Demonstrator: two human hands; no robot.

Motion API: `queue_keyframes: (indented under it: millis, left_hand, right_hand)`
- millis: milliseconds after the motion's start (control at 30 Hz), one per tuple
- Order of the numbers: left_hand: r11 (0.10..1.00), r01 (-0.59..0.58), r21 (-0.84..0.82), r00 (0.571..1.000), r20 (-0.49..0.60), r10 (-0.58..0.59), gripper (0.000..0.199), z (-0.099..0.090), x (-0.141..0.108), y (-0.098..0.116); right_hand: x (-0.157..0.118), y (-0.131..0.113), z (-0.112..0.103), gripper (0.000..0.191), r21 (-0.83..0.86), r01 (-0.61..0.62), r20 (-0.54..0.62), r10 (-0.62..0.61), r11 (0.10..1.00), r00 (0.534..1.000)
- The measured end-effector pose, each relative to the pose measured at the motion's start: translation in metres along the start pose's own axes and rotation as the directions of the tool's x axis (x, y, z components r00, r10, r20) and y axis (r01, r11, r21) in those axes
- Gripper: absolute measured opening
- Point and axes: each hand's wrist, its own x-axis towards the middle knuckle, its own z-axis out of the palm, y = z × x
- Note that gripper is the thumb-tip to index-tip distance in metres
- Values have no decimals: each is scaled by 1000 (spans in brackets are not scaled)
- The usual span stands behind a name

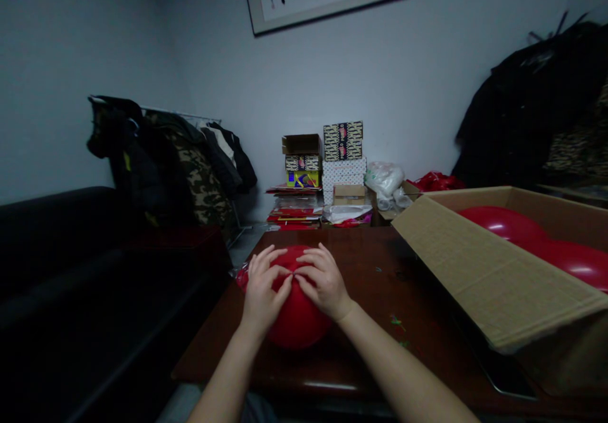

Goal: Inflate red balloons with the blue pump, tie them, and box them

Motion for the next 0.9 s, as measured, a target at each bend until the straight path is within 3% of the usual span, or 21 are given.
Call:
queue_keyframes:
  millis: [467, 733, 900]
  left_hand:
    - [997, 2, 77, 1000, -13, -1, 10, 5, -2, 5]
    - [998, -14, 67, 999, -28, 16, 12, 5, -2, 4]
    - [998, -36, 53, 999, -30, 38, 11, 4, -3, 5]
  right_hand:
    - [-3, -5, 2, 8, 3, -38, -34, 38, 999, 999]
    - [-3, -5, 2, 24, 1, -40, -10, 40, 999, 999]
    - [-2, -2, 3, 23, -10, -28, 29, 28, 1000, 999]
